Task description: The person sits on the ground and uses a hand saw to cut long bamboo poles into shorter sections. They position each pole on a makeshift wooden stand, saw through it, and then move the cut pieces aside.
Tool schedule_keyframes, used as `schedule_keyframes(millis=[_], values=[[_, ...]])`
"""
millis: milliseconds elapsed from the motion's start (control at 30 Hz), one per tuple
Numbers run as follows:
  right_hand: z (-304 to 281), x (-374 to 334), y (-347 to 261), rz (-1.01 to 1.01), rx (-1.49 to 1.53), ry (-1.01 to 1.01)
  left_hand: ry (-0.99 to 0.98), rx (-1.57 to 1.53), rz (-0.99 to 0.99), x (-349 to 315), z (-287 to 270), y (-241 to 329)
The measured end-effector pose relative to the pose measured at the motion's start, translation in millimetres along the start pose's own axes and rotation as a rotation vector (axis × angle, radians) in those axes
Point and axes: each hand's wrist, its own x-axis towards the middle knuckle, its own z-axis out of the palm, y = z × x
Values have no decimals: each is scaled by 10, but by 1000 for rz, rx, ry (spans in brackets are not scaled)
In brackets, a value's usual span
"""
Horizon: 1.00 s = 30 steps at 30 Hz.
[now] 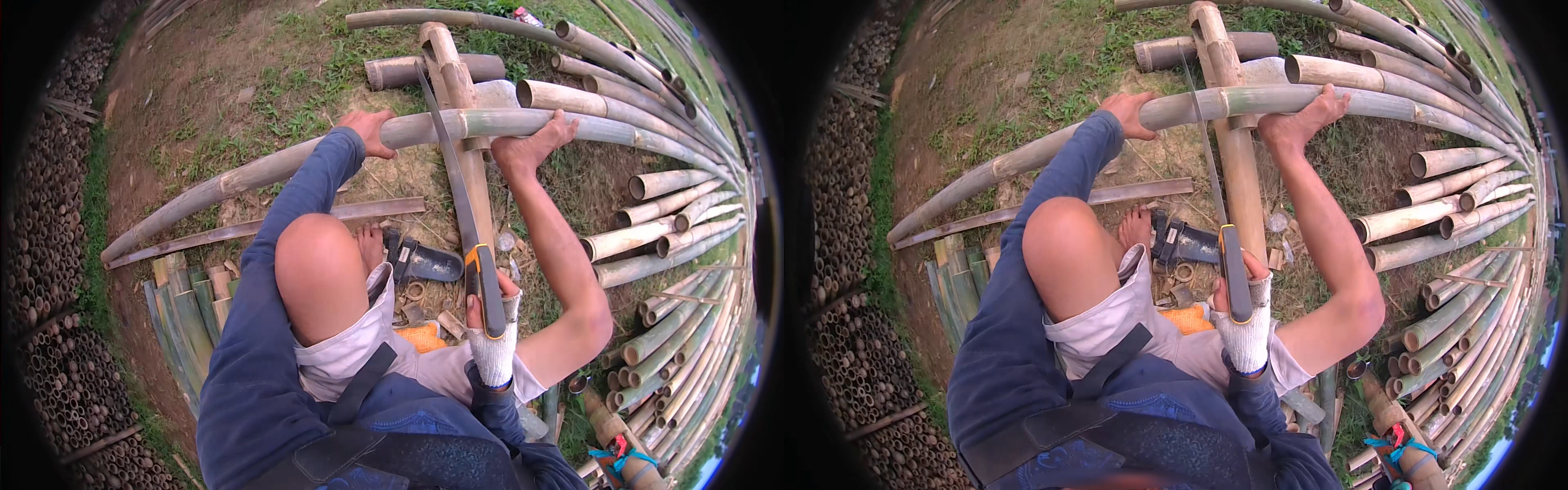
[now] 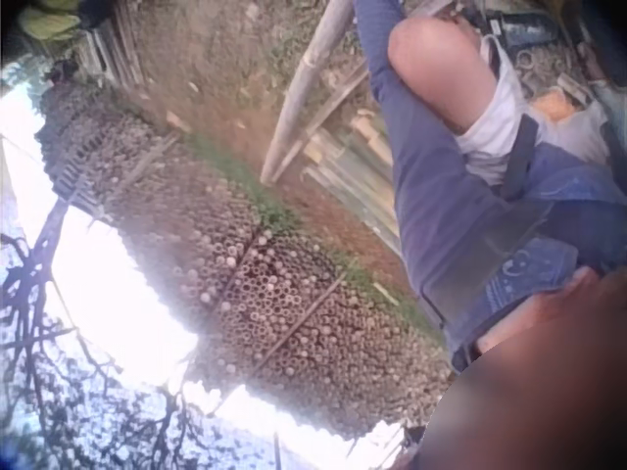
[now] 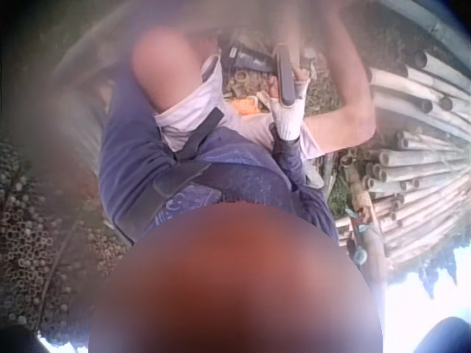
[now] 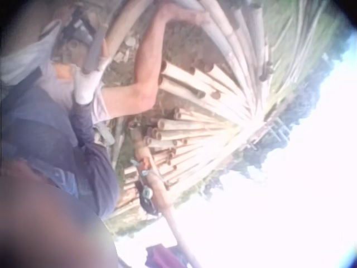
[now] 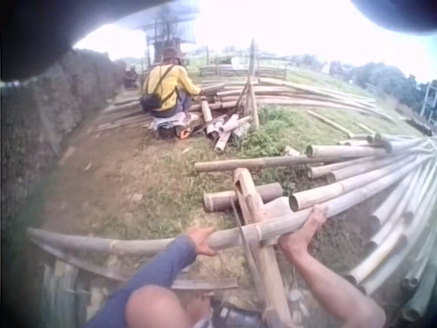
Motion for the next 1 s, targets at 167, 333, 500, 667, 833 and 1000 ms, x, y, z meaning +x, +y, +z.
schedule_keyframes(millis=[167, 333, 500, 667, 833, 1000], values=[[325, 746, 21, -130, -23, -11, 63, 9, -17, -45, 14, 48], [599, 1546, 163, -408, -114, 50, 224, 163, -88, -47, -21, 198], [-59, 65, 414, -49, -153, -46, 90, 179, -104, 23, -68, 139], [-157, -479, 189, -285, -233, 54, 95, 157, -97, 26, 18, 99], [594, 1606, 200, -360, -132, -39, 147, 131, -139, -62, 0, 170], [462, 1157, 534, -335, -223, -2, 105, 183, -94, -76, -23, 168]])
